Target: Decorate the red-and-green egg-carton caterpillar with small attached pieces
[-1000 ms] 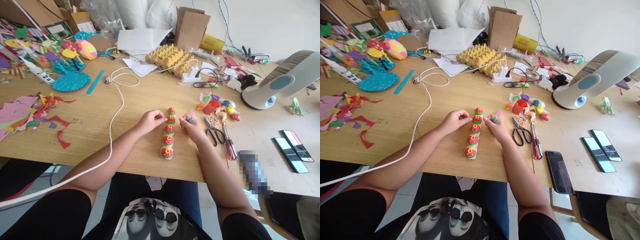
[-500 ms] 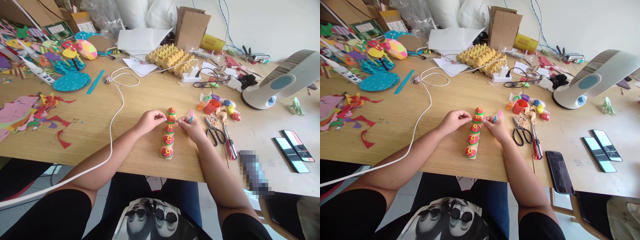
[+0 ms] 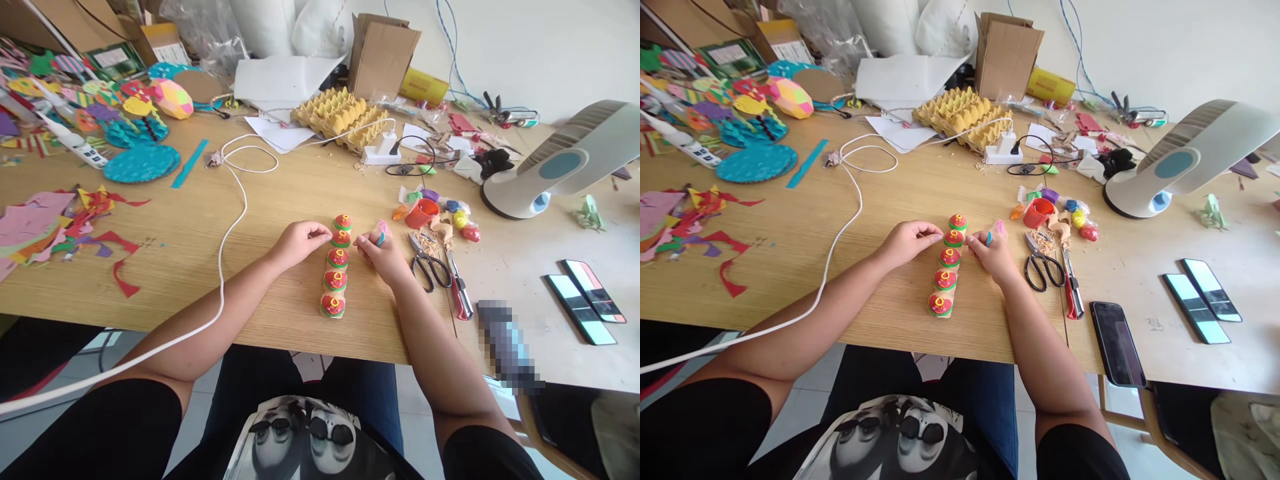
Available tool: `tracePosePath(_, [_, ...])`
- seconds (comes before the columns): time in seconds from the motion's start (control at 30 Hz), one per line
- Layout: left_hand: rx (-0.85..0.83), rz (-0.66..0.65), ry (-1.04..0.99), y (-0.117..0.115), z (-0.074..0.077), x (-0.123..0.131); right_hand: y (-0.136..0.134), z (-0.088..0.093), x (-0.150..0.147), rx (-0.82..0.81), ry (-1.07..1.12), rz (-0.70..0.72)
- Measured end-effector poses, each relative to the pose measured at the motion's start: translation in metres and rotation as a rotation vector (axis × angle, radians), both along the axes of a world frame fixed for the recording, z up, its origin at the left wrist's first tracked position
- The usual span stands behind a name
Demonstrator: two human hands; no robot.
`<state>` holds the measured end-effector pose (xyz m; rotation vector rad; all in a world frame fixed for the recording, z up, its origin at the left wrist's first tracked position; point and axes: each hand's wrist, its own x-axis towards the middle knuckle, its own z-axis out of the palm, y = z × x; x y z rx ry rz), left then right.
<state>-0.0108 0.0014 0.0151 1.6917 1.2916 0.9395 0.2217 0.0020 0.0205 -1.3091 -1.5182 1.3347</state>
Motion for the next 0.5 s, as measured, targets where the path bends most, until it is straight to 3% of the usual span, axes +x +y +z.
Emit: tracePosePath(0.5, [0.066,-0.026,0.033,0.0023,-0.0052,-0.0028,-0.0019,0.0029,-0.0037,0.006,0.074,0.068])
